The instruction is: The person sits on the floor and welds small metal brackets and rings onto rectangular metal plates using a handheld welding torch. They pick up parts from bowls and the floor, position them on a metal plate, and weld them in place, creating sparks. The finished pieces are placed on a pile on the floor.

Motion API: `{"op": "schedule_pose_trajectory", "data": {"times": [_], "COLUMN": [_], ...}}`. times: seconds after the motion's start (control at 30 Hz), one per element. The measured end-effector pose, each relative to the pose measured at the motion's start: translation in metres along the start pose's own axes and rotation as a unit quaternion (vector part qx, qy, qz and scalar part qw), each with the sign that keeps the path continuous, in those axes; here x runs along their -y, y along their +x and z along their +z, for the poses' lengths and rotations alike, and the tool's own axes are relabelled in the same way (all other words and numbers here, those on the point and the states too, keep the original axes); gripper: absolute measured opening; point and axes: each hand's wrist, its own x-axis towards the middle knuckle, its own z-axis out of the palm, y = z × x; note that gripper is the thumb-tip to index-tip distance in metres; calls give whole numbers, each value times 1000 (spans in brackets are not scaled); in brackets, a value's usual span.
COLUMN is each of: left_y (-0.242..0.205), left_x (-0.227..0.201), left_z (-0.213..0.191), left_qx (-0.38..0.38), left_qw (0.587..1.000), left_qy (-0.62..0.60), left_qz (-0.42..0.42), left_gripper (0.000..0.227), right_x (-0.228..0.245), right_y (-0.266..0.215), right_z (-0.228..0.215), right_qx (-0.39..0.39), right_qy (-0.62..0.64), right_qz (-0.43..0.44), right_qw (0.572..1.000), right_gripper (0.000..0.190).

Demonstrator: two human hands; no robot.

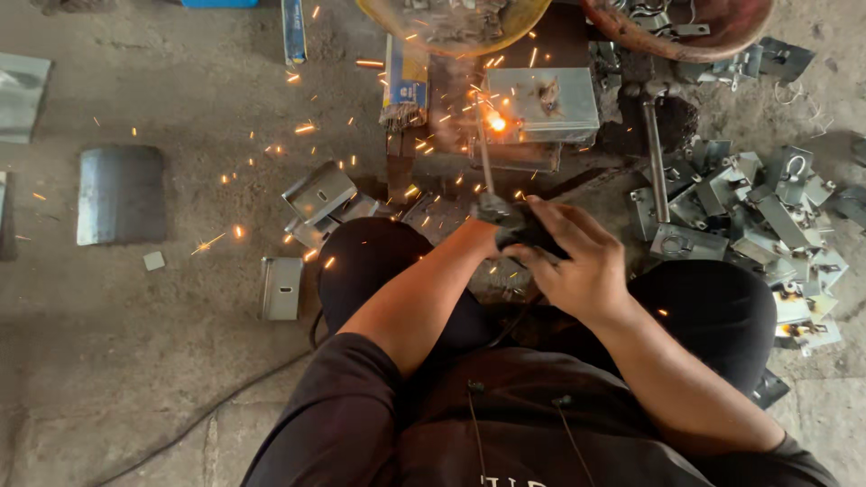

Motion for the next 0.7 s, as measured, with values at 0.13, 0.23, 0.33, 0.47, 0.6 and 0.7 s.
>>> {"op": "schedule_pose_trajectory", "data": {"times": [0.13, 0.23, 0.33, 0.47, 0.6, 0.7], "left_y": [-28, -43, -44, -12, 60, 114], "left_x": [-15, -43, -81, -124, -155, -167], "left_z": [-19, -49, -82, -121, -159, -183], "left_qx": [44, 55, 4, -69, -40, 43], "left_qw": [991, 986, 993, 997, 979, 952], "left_qy": [-114, -122, -93, 27, 184, 255], "left_qz": [-45, -95, -65, -29, -81, -164], "left_gripper": [34, 37, 53, 79, 89, 89], "right_x": [-48, -114, -172, -220, -255, -271], "right_y": [-21, -27, -56, -107, -131, -134], "right_z": [-28, -56, -91, -96, -76, -72], "right_qx": [-78, -244, -283, -294, -310, -325], "right_qy": [60, 460, 561, 670, 653, 664], "right_qz": [153, 299, 377, 401, 428, 449], "right_qw": [983, 799, 681, 552, 543, 502], "right_gripper": [52, 38, 58, 68, 59, 51]}}
